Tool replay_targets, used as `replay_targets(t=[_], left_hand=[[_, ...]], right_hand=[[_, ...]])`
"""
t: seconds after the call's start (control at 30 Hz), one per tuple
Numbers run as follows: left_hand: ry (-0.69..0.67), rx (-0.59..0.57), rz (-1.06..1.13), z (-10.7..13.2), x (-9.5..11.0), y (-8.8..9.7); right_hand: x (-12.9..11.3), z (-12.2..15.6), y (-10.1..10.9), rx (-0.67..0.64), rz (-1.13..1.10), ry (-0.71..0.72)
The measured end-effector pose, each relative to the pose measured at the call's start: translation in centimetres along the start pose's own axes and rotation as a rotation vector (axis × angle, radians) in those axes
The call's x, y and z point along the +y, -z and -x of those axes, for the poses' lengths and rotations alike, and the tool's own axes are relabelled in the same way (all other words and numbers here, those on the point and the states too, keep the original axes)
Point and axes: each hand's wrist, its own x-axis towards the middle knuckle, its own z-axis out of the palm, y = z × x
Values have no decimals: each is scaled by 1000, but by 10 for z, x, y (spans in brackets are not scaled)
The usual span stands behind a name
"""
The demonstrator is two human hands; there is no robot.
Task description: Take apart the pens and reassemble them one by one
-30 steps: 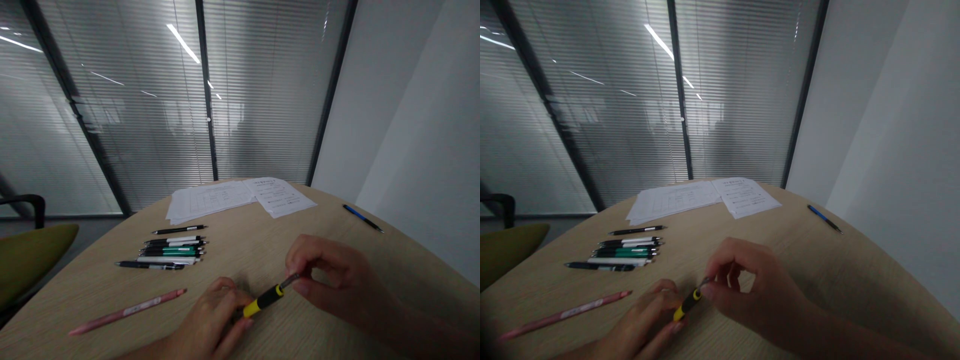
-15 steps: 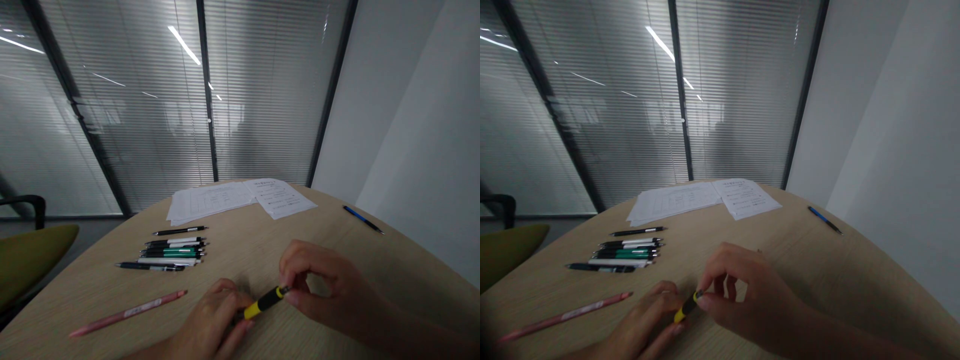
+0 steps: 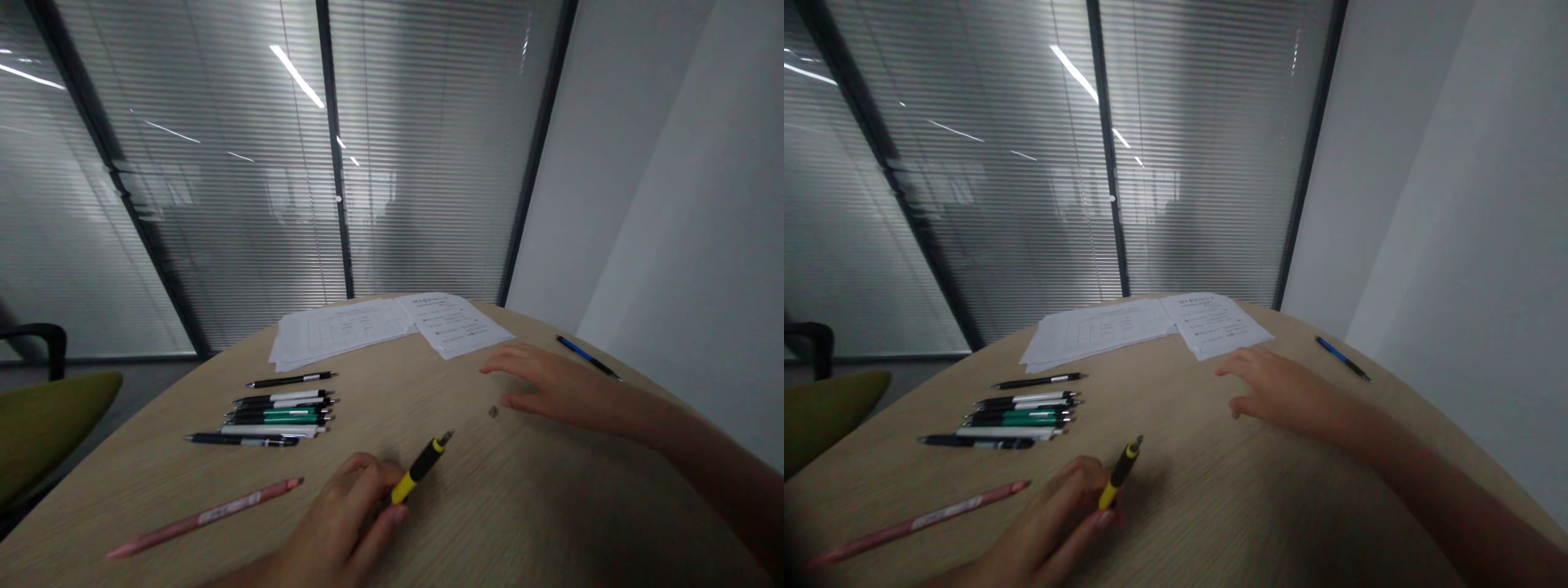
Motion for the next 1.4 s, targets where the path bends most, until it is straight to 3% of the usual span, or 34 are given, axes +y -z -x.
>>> replay_targets(t=[0.1,0.17,0.37,0.47,0.67,0.77,0.9,1.4], left_hand=[[52,-2,15,-1,-1,0],[69,8,19,-1,-1,0],[67,3,-8,-5,1,1],[68,-8,-7,-5,3,2],[51,-24,-15,-5,3,2],[40,-31,-15,-6,2,2],[36,-28,-17,-6,3,3],[28,-41,-21,-5,5,2]], right_hand=[[21,-7,-14,-185,11,-176],[28,-11,-28,-254,-18,-212],[33,-20,-58,-219,30,-130],[27,-23,-52,-160,-31,-81],[-13,-7,-8,-18,-474,7],[-32,5,4,84,-450,130],[-44,11,1,157,-382,199],[-45,8,-6,145,-342,268]])
